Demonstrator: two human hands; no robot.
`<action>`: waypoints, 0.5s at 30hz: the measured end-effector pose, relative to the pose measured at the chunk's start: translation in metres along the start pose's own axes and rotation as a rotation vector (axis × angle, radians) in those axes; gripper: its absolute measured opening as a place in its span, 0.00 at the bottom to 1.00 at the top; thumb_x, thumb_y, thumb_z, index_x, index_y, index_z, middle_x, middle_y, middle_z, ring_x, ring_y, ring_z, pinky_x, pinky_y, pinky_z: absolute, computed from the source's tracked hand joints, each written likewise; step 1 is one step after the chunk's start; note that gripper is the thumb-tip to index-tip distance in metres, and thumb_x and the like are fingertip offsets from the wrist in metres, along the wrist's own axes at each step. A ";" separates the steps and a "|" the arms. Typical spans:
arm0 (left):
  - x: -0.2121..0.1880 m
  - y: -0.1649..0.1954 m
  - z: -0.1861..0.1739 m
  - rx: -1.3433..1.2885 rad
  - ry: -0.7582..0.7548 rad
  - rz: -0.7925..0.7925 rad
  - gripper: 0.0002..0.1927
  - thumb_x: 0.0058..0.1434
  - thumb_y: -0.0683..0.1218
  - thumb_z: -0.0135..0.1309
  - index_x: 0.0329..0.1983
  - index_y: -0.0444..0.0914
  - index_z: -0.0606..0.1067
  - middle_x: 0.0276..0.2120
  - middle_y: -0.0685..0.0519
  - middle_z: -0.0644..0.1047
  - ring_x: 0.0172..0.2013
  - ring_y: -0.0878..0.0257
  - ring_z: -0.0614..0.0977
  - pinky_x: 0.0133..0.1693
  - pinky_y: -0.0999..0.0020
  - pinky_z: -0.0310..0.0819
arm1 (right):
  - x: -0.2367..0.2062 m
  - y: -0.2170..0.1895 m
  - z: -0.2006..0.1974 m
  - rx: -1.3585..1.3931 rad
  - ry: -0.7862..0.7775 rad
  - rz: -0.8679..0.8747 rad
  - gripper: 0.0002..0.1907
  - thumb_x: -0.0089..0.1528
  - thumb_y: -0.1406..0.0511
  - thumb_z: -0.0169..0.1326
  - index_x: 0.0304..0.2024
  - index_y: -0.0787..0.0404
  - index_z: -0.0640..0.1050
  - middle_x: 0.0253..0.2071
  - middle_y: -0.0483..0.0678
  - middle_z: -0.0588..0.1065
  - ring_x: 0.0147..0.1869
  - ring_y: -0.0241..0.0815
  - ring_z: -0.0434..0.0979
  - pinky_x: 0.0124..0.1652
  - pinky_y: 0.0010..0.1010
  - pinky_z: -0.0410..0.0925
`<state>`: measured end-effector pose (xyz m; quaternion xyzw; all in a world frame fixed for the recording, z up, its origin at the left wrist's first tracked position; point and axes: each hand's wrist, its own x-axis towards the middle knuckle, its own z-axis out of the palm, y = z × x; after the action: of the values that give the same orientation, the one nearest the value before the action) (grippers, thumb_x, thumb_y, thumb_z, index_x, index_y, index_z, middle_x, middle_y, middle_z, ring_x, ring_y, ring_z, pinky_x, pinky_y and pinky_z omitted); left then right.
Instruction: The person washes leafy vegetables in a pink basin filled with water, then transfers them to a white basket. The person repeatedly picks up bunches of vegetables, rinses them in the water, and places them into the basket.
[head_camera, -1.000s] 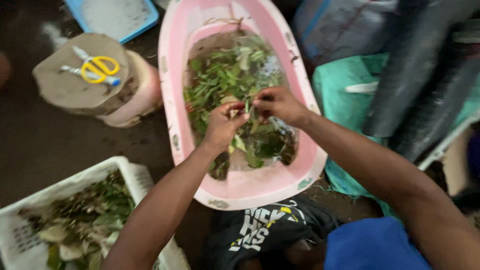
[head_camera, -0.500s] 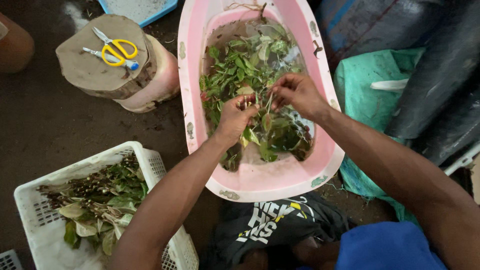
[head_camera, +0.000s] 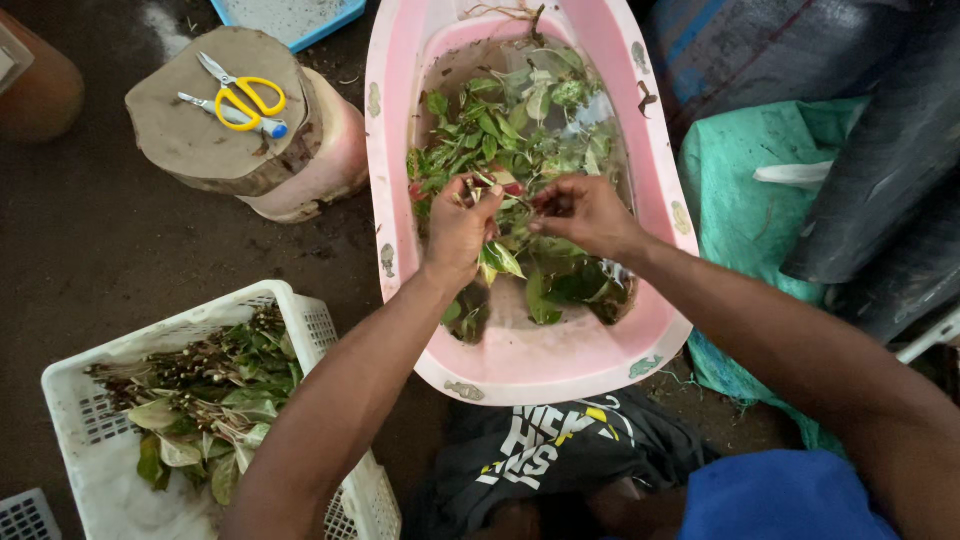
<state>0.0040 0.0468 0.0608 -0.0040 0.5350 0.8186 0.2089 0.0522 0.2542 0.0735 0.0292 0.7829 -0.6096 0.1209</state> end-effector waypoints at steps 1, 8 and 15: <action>-0.001 0.000 0.002 0.003 0.012 -0.009 0.07 0.66 0.39 0.57 0.46 0.37 0.76 0.29 0.58 0.76 0.21 0.74 0.68 0.21 0.76 0.61 | 0.001 -0.002 0.003 0.027 0.032 0.017 0.12 0.59 0.74 0.63 0.45 0.68 0.79 0.41 0.52 0.81 0.43 0.39 0.84 0.45 0.28 0.80; -0.004 0.002 -0.007 0.076 0.086 -0.065 0.08 0.65 0.43 0.59 0.43 0.36 0.74 0.32 0.55 0.81 0.19 0.71 0.69 0.20 0.75 0.64 | 0.007 -0.012 -0.003 0.104 0.062 -0.042 0.08 0.62 0.74 0.59 0.43 0.65 0.79 0.40 0.51 0.81 0.44 0.39 0.84 0.44 0.28 0.80; 0.005 0.008 -0.020 0.439 0.035 -0.023 0.12 0.69 0.48 0.50 0.47 0.39 0.80 0.36 0.55 0.83 0.22 0.71 0.70 0.23 0.76 0.63 | 0.005 -0.043 -0.028 -0.588 -0.123 -0.531 0.11 0.53 0.72 0.66 0.39 0.63 0.83 0.39 0.52 0.79 0.43 0.48 0.81 0.43 0.39 0.75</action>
<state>-0.0077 0.0281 0.0579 0.0214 0.7037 0.6800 0.2050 0.0347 0.2697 0.1190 -0.2468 0.8955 -0.3702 0.0089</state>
